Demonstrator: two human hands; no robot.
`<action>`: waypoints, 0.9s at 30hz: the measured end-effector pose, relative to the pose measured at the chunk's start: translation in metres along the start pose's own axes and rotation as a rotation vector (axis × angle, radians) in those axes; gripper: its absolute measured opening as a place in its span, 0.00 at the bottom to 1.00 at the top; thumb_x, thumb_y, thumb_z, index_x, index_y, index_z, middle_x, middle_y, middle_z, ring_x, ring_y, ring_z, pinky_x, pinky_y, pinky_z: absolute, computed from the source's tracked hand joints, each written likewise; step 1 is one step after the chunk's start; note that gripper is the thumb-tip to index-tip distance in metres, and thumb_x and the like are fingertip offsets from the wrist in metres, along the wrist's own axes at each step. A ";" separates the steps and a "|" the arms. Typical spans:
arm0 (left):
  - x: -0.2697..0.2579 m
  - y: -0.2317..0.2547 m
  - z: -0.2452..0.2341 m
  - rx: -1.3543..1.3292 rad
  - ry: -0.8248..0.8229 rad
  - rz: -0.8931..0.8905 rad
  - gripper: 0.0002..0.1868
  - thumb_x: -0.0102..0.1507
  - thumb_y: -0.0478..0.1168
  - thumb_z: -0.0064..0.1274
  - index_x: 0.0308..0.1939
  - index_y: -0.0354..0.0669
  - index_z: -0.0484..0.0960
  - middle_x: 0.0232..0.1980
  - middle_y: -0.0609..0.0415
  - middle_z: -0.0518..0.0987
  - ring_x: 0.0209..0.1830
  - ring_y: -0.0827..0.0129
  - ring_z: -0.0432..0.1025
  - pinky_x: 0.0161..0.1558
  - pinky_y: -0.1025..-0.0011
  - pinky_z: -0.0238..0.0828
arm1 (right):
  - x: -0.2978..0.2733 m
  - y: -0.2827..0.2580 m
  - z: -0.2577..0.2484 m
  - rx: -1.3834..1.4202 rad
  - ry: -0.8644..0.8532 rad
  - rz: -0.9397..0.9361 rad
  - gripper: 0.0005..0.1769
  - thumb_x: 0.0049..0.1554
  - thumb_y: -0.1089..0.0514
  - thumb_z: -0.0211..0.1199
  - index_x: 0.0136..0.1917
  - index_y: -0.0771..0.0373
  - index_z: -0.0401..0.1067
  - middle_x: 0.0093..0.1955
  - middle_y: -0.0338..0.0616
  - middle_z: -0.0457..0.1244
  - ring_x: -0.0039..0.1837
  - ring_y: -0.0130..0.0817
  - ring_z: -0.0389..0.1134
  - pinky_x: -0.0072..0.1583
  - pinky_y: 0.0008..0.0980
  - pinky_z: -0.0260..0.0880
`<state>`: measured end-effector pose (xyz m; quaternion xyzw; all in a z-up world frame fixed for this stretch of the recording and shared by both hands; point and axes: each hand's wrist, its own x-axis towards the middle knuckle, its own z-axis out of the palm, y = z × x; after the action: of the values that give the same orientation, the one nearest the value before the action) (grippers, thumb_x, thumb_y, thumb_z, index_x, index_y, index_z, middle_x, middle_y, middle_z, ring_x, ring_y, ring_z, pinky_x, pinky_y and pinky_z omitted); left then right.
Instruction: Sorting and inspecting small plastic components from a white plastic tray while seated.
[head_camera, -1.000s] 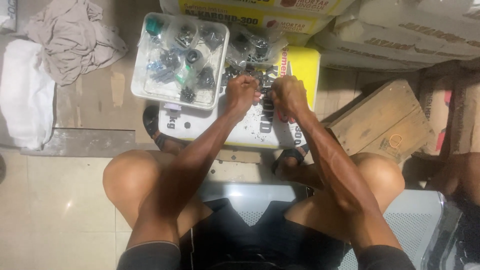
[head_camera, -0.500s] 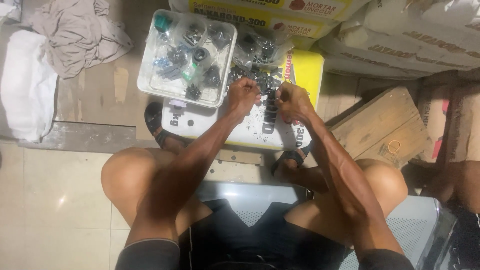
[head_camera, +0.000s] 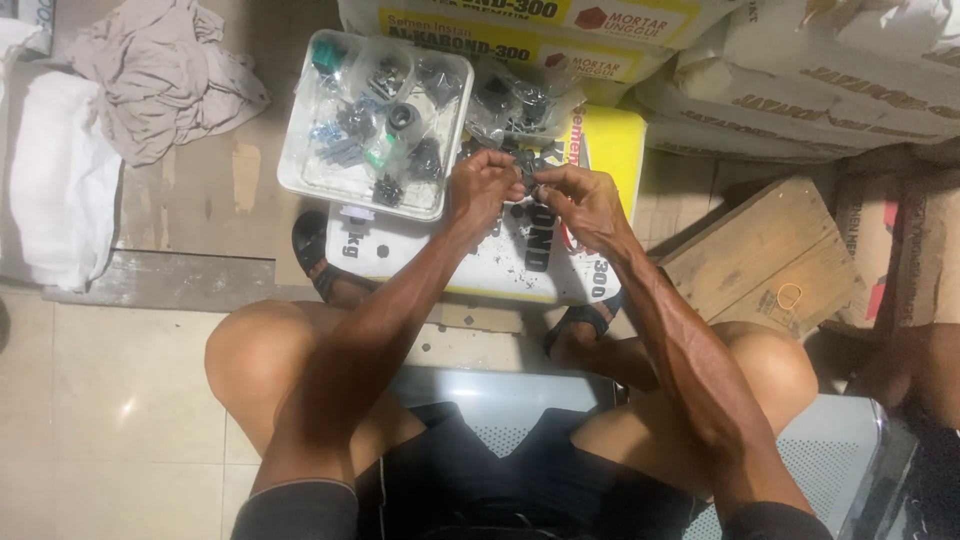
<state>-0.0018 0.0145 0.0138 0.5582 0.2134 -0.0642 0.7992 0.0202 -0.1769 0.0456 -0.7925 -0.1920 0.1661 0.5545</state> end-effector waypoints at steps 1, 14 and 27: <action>0.001 -0.001 -0.001 -0.002 0.002 -0.002 0.11 0.62 0.27 0.53 0.48 0.27 0.78 0.37 0.42 0.82 0.30 0.70 0.81 0.35 0.77 0.86 | 0.000 0.000 -0.001 0.000 -0.003 0.002 0.14 0.62 0.69 0.60 0.60 0.68 0.78 0.51 0.63 0.69 0.55 0.58 0.73 0.60 0.59 0.72; 0.026 -0.052 0.003 0.411 -0.197 0.378 0.06 0.64 0.26 0.54 0.41 0.32 0.85 0.34 0.38 0.84 0.22 0.74 0.76 0.24 0.78 0.74 | 0.002 0.031 -0.001 -0.054 0.038 -0.007 0.10 0.63 0.70 0.63 0.58 0.67 0.78 0.49 0.61 0.69 0.54 0.59 0.73 0.60 0.57 0.73; 0.021 -0.023 -0.005 0.547 -0.269 0.219 0.12 0.66 0.30 0.49 0.51 0.36 0.85 0.38 0.38 0.84 0.36 0.61 0.82 0.36 0.64 0.82 | 0.023 0.072 0.017 -0.318 0.100 -0.017 0.05 0.62 0.69 0.63 0.52 0.65 0.75 0.45 0.57 0.66 0.49 0.57 0.73 0.52 0.52 0.77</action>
<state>0.0082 0.0136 -0.0163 0.7586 0.0194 -0.1057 0.6427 0.0407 -0.1745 -0.0290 -0.8758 -0.1950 0.0893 0.4323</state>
